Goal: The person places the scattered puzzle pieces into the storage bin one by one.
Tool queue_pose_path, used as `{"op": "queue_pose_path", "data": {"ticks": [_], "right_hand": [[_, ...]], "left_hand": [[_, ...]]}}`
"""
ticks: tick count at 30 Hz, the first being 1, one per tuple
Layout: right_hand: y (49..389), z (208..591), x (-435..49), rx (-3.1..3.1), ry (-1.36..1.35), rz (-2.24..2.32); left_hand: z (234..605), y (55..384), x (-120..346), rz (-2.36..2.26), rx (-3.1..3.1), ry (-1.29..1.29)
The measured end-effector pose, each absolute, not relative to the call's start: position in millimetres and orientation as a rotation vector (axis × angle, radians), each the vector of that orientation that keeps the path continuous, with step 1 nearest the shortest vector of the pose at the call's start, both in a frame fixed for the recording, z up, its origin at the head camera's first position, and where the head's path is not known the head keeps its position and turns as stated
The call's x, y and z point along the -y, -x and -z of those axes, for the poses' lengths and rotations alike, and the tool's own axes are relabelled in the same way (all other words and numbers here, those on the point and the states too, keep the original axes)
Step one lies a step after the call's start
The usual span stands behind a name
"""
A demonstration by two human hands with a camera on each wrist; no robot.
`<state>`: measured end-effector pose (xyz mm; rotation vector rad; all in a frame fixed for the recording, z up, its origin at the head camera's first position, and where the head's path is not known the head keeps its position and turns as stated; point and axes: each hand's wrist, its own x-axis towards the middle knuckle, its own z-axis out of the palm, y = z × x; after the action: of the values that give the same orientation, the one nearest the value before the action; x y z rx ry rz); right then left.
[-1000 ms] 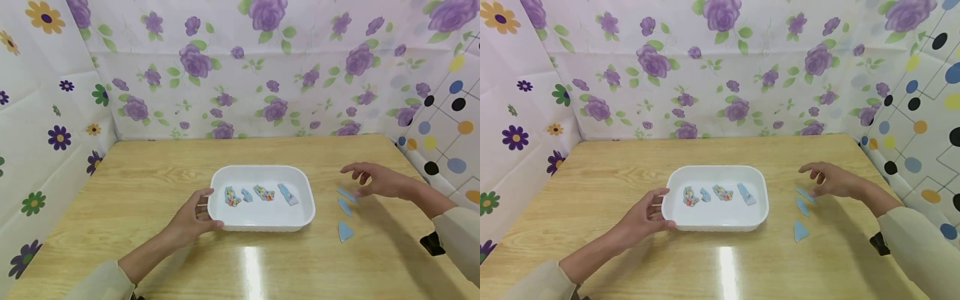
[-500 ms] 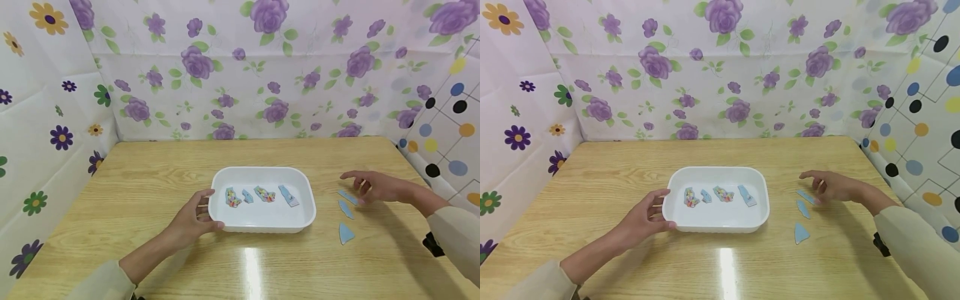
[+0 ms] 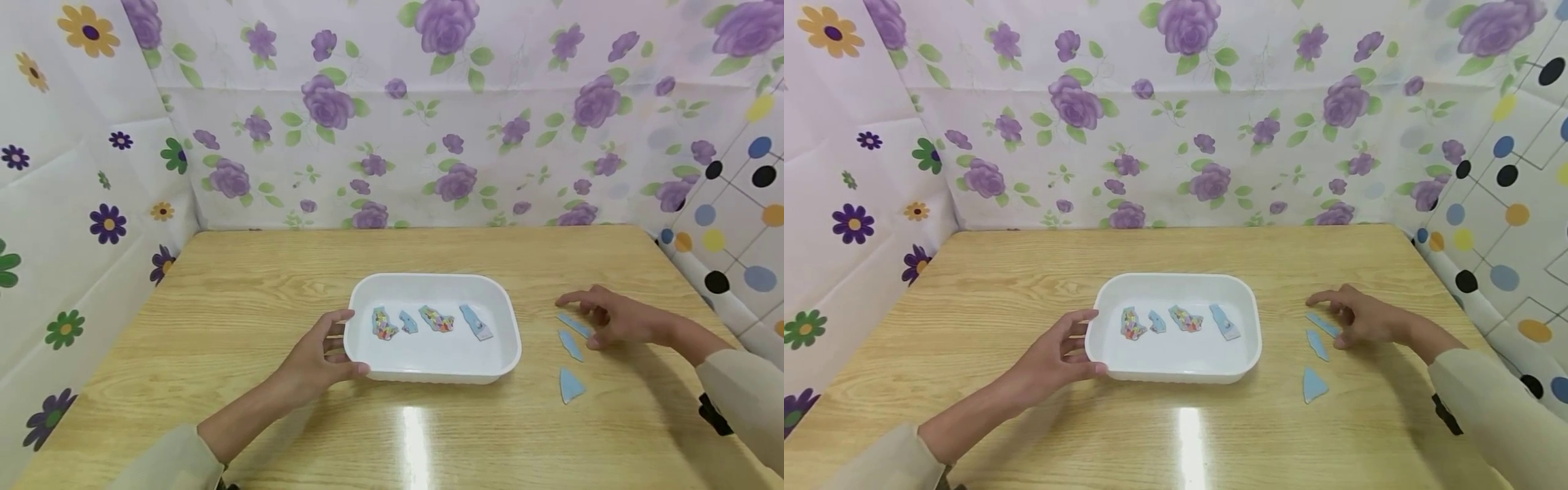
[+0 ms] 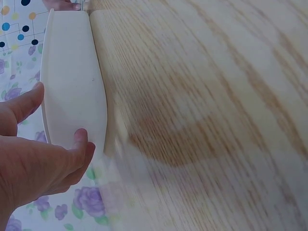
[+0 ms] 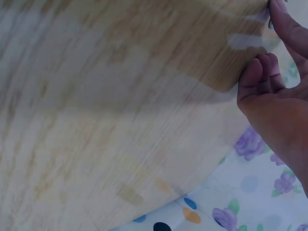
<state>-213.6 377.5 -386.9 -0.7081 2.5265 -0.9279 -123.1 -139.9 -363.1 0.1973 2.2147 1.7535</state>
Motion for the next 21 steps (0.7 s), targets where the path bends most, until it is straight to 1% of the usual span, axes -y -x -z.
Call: {"op": "queue_pose_path", "data": {"ticks": [13, 21], "right_hand": [[210.7, 399.0, -377.0, -2.611, 0.732, 1.040], [206.7, 402.6, -375.9, -2.673, 0.803, 1.054]], "left_hand": [[362.6, 122.7, 139.8, -1.758, -2.208, -0.208], [362.8, 122.7, 139.3, -1.765, -2.206, -0.203]]}}
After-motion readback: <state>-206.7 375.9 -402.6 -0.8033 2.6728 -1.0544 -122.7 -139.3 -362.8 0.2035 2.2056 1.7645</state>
